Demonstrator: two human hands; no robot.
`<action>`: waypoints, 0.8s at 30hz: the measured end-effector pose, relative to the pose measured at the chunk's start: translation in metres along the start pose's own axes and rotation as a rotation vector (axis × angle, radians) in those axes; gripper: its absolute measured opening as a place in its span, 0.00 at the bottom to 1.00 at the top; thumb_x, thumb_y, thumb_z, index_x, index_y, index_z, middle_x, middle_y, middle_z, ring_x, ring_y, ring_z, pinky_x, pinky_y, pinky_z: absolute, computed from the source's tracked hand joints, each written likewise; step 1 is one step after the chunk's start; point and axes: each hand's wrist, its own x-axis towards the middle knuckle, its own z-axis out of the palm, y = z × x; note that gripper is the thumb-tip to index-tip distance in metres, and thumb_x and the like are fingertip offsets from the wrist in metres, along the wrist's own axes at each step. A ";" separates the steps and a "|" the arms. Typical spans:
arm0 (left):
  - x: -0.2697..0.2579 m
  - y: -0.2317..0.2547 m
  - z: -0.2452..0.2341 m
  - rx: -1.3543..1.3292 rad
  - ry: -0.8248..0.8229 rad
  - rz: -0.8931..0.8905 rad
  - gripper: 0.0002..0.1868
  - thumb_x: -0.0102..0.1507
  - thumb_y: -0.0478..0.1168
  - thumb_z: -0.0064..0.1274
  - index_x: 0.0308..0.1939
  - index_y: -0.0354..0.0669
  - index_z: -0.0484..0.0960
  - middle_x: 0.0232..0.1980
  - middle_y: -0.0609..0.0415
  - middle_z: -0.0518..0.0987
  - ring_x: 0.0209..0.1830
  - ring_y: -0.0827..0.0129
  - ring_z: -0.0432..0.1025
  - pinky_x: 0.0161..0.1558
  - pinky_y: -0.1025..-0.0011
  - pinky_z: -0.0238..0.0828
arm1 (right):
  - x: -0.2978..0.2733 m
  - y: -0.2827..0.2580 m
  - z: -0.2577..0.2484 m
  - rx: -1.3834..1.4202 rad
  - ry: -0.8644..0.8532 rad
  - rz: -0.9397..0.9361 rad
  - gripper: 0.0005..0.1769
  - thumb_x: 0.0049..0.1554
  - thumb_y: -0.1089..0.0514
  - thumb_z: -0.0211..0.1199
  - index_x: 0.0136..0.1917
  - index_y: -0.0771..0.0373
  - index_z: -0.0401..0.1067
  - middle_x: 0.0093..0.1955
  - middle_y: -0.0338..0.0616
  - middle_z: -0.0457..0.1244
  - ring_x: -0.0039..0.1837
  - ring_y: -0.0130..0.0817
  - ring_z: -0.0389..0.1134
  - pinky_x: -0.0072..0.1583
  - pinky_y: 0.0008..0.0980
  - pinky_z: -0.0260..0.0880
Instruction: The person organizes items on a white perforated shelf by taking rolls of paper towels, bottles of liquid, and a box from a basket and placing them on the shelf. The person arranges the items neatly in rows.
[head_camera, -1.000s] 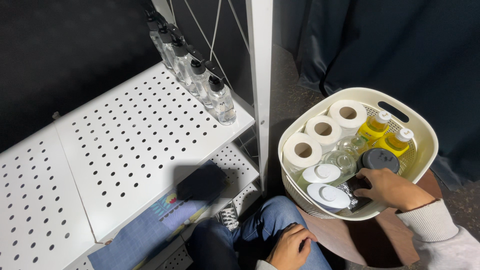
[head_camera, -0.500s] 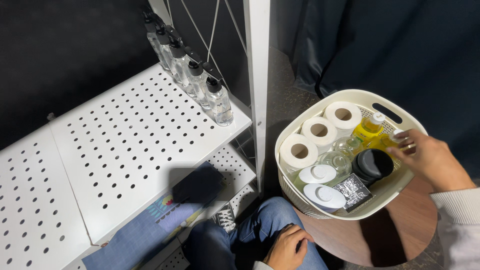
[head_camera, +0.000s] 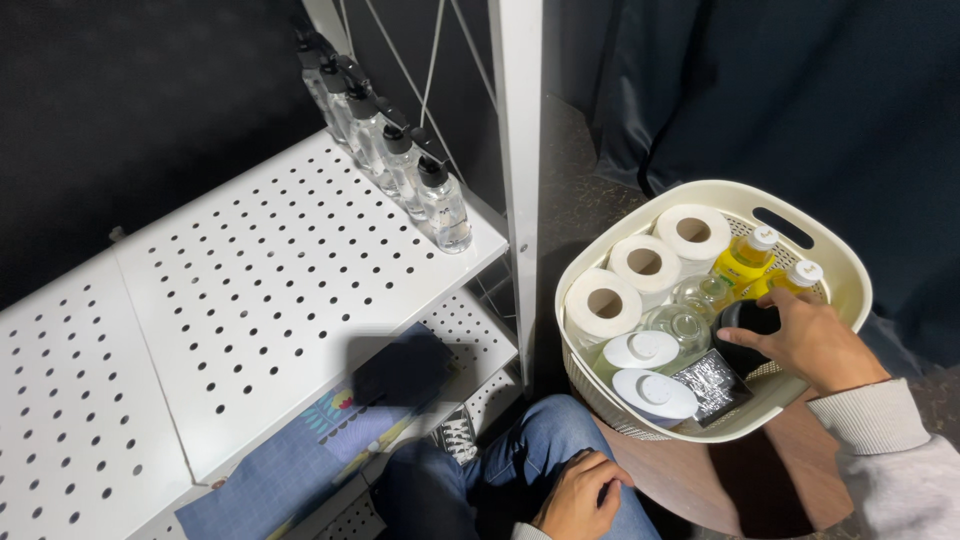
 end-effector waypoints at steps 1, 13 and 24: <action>0.000 0.001 0.000 0.001 0.005 -0.004 0.09 0.72 0.30 0.52 0.50 0.45 0.87 0.47 0.51 0.79 0.52 0.51 0.77 0.58 0.53 0.76 | 0.013 0.006 0.012 -0.002 -0.003 -0.005 0.55 0.55 0.22 0.77 0.84 0.55 0.72 0.86 0.56 0.64 0.78 0.59 0.75 0.75 0.62 0.80; -0.003 -0.004 0.003 0.008 -0.001 -0.006 0.09 0.73 0.30 0.52 0.51 0.45 0.87 0.48 0.51 0.79 0.53 0.51 0.76 0.60 0.53 0.76 | -0.003 0.000 0.012 -0.086 0.034 -0.028 0.52 0.60 0.27 0.75 0.88 0.52 0.67 0.85 0.61 0.62 0.83 0.63 0.69 0.81 0.66 0.73; -0.004 -0.002 0.005 0.028 0.023 0.018 0.13 0.71 0.29 0.51 0.51 0.48 0.88 0.46 0.52 0.77 0.51 0.51 0.76 0.59 0.53 0.76 | 0.053 -0.072 0.021 -0.476 0.059 -0.974 0.61 0.56 0.64 0.76 0.91 0.18 0.56 0.97 0.40 0.42 0.79 0.52 0.61 0.73 0.58 0.70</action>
